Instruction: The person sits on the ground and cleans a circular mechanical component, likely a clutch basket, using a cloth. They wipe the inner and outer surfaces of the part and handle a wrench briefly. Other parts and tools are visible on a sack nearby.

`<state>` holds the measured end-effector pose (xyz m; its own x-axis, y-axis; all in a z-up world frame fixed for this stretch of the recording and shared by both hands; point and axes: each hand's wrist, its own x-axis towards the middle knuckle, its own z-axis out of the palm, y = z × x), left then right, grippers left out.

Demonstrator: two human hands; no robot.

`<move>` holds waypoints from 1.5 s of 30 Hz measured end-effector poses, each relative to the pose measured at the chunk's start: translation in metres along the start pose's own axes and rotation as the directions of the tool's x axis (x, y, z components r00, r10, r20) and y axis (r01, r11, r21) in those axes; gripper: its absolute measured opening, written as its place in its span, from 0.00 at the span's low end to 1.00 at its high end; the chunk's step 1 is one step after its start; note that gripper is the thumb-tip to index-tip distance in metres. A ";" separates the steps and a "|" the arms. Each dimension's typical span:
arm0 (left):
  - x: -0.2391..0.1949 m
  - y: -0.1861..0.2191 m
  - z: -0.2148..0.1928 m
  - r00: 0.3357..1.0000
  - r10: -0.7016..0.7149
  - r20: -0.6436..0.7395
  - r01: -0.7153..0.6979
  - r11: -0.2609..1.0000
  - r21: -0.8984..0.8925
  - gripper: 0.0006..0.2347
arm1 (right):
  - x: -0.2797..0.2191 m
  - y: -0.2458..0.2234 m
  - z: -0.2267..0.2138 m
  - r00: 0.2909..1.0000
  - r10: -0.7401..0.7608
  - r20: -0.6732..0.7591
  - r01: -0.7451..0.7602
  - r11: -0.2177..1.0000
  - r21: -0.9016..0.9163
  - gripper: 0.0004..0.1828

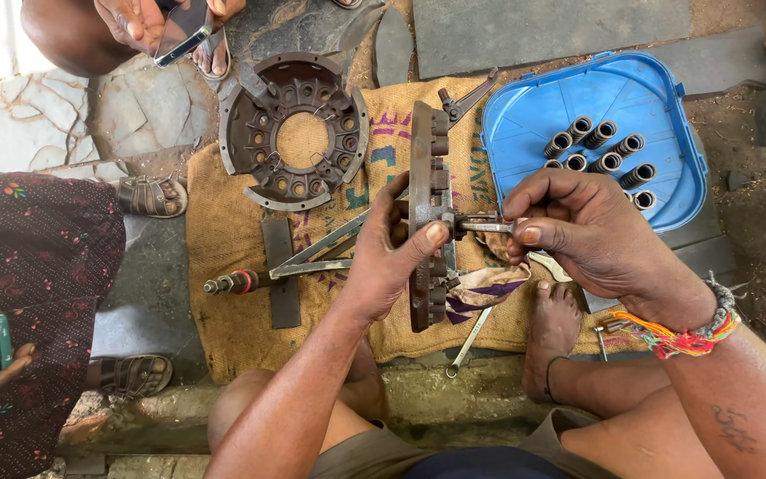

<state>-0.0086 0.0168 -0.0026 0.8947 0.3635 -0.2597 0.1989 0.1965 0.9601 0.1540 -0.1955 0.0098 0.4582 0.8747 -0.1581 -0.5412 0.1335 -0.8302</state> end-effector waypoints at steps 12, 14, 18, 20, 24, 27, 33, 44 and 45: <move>0.005 -0.001 0.002 0.996 -0.086 -0.036 0.089 0.993 0.078 0.48 | 0.006 -0.020 -0.009 0.934 0.268 -0.237 -0.341 0.868 -0.362 0.09; 0.002 -0.006 -0.001 0.999 -0.032 -0.004 0.032 0.999 0.014 0.50 | -0.005 -0.029 -0.011 0.978 0.204 -0.034 -0.207 0.967 -0.150 0.10; 0.003 -0.010 -0.005 0.999 0.026 0.025 -0.026 0.999 -0.025 0.50 | 0.013 -0.026 -0.005 0.964 0.251 -0.086 -0.264 0.884 -0.385 0.12; 0.003 -0.011 -0.006 0.999 0.029 0.017 -0.028 0.998 -0.054 0.48 | 0.008 -0.038 -0.007 0.968 0.185 -0.170 -0.249 0.792 -0.558 0.17; 0.002 -0.011 -0.012 0.998 0.055 0.008 -0.054 0.993 -0.101 0.44 | 0.007 -0.035 -0.009 0.939 0.075 -0.336 -0.262 0.791 -0.553 0.21; 0.001 -0.009 -0.011 1.000 0.018 -0.006 -0.018 0.994 -0.106 0.44 | 0.018 -0.009 -0.006 0.973 0.034 -0.229 -0.204 0.594 -0.778 0.21; 0.002 -0.005 -0.007 0.998 0.037 0.044 -0.034 0.996 -0.078 0.44 | 0.025 0.023 0.012 0.994 0.065 -0.086 -0.107 0.651 -0.752 0.27; 0.001 0.002 -0.012 1.000 -0.008 -0.002 0.008 0.996 -0.086 0.43 | 0.033 0.053 0.021 0.988 0.068 -0.138 -0.141 0.766 -0.627 0.17; 0.001 0.002 -0.014 1.000 0.002 -0.007 -0.003 0.995 -0.104 0.43 | 0.034 0.051 0.023 0.982 0.084 -0.168 -0.171 0.776 -0.607 0.13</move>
<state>-0.0129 0.0299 -0.0024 0.8924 0.3701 -0.2582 0.1536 0.2888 0.9450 0.1258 -0.1484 -0.0261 0.5231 0.7918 -0.3153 -0.0703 -0.3286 -0.9418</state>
